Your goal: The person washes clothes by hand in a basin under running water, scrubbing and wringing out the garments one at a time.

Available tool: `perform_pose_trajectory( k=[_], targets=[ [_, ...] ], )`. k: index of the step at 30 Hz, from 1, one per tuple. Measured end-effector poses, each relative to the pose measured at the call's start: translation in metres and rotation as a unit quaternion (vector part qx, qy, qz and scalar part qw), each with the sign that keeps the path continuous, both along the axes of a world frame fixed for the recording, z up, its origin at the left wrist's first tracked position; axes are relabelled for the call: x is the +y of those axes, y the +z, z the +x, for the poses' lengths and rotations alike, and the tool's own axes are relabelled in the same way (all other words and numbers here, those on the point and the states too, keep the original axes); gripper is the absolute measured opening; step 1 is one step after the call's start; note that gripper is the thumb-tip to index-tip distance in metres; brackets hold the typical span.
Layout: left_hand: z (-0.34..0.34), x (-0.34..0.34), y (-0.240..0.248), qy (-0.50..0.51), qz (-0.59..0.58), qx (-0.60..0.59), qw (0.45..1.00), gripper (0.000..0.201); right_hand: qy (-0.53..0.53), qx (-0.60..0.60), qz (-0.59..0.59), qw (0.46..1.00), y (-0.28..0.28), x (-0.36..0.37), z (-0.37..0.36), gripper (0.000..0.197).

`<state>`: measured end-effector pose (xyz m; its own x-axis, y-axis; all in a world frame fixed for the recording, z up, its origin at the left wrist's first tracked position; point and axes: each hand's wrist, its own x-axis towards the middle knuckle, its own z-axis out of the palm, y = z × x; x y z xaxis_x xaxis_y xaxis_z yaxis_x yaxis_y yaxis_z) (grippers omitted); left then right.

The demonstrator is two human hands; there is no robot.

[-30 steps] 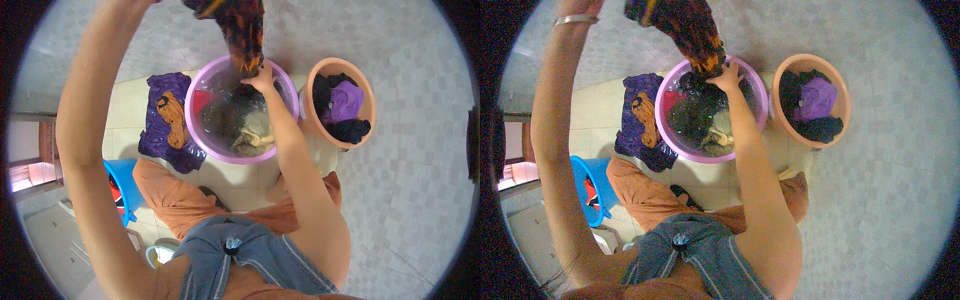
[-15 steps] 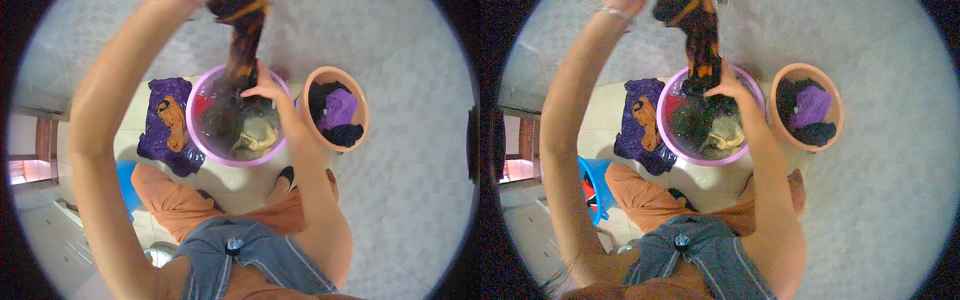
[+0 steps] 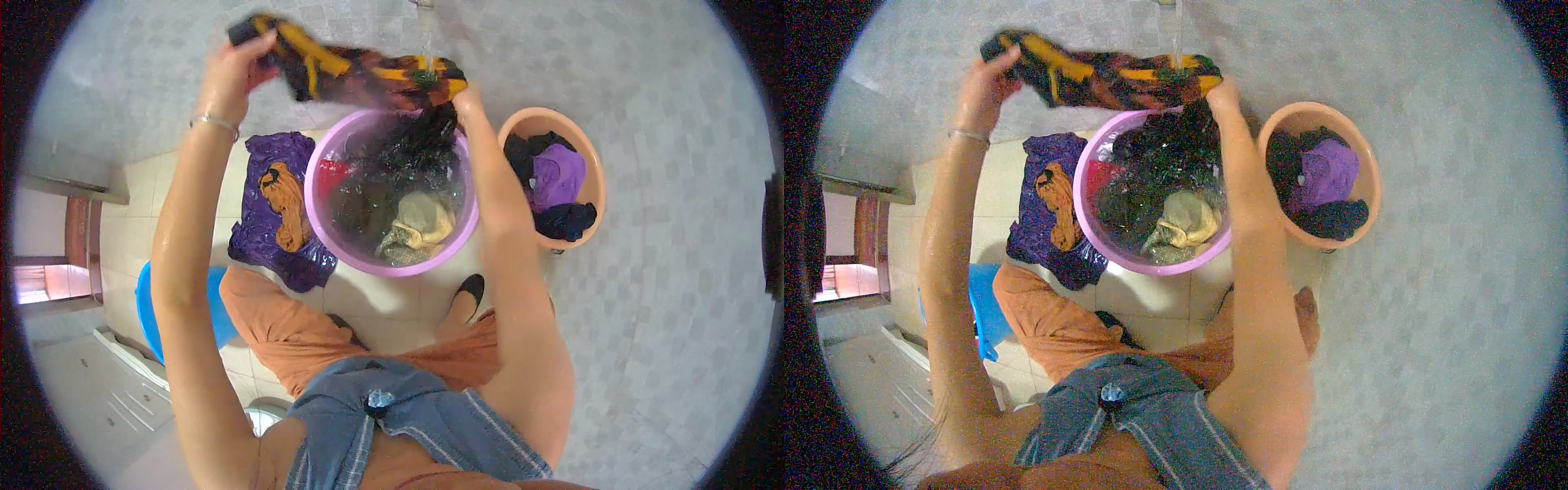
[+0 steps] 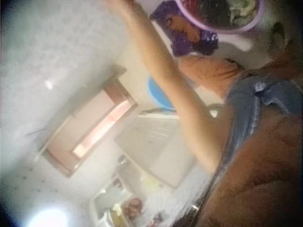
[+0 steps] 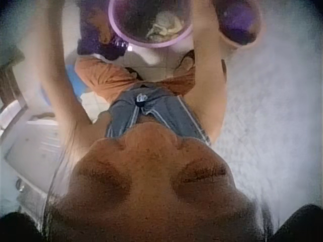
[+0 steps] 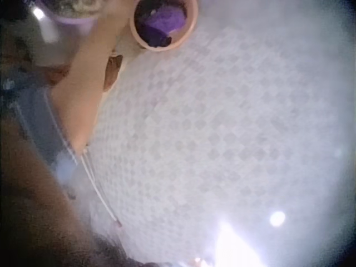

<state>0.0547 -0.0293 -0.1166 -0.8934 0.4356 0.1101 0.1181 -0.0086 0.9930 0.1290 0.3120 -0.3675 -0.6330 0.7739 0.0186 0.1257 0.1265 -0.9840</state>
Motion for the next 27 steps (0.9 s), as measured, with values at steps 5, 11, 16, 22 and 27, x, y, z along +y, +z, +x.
perform_pose_trajectory(
  k=[5,11,16,22,27],
  targets=[
    [-0.015,-0.046,-0.129,0.116,-0.094,-0.176,0.973,0.025,0.133,-0.13,0.15,0.971,0.113,-0.073,-0.009,0.028],
    [0.024,0.014,-0.181,-0.007,-0.151,-0.356,0.922,0.072,0.157,-0.211,0.339,0.903,0.154,-0.075,-0.014,0.035],
    [0.06,0.072,-0.13,-0.151,0.198,-0.621,0.743,0.084,0.178,-0.247,0.56,0.77,0.185,-0.103,-0.004,0.035],
    [0.07,0.105,-0.126,-0.226,0.449,-0.501,0.704,0.07,0.428,-0.104,0.618,0.651,0.189,-0.129,0.015,0.032],
    [0.062,0.125,-0.149,-0.131,0.49,-0.509,0.695,0.044,0.489,-0.198,0.565,0.634,0.198,-0.138,0.052,0.063]
  ],
)
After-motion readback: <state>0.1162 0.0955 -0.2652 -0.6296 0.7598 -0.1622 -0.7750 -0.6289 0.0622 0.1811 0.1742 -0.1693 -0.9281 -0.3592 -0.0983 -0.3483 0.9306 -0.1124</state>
